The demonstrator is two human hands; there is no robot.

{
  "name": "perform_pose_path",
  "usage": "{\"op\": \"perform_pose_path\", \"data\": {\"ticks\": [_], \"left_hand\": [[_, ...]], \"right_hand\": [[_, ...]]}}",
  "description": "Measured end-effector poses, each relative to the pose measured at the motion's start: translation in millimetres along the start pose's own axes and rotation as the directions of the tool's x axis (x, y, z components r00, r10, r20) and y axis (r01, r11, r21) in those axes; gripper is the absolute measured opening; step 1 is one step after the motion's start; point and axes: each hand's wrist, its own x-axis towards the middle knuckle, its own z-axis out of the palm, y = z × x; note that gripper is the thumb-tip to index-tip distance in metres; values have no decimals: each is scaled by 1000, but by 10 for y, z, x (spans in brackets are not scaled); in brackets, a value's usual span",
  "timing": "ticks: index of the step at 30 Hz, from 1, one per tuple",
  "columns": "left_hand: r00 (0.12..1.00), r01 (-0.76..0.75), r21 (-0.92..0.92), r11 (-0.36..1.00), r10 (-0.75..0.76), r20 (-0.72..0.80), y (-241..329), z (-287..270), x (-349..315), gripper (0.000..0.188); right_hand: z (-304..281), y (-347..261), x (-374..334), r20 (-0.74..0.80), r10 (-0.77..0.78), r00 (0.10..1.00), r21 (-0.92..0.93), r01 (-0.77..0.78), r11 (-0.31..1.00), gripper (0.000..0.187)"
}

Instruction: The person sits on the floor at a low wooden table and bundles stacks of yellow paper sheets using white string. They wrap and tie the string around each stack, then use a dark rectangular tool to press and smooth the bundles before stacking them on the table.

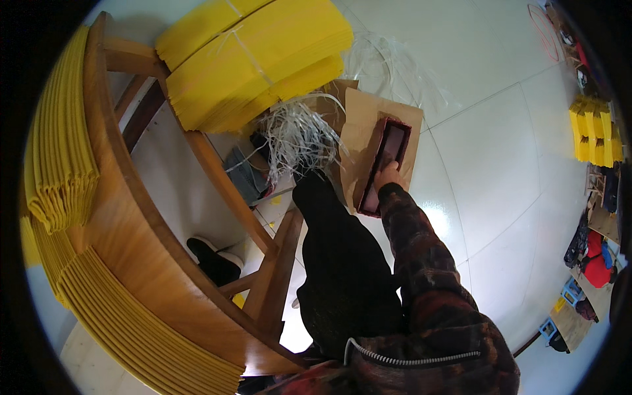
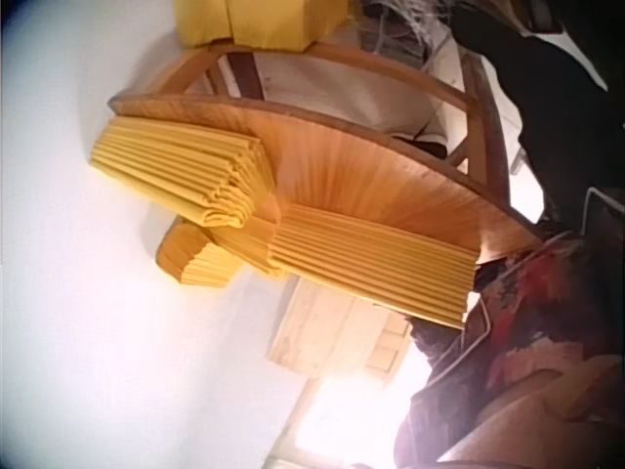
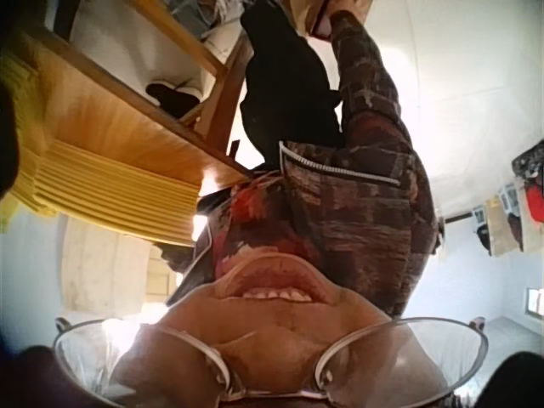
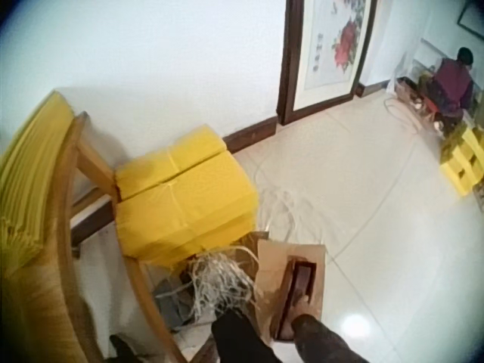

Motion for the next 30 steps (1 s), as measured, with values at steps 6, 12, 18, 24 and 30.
{"op": "perform_pose_path", "data": {"ticks": [6,12,18,24,30], "left_hand": [[996,93,-23,995,-93,2,-101,-42,-41,77],[992,125,-91,988,-123,32,-105,-50,-110,74],[987,143,-302,942,-113,117,-213,-229,-138,71],[983,52,-529,847,51,178,-198,-244,116,68],[945,-78,-806,586,302,129,-176,-67,14,62]], "right_hand": [[-64,-128,30,26,31,999,19,-31,999,41],[16,-54,157,85,159,984,146,-170,975,43],[152,465,610,147,-319,936,-29,327,945,68],[-210,980,334,-194,-78,978,583,179,792,50],[-1758,625,-856,28,-336,941,988,26,155,37]]}}
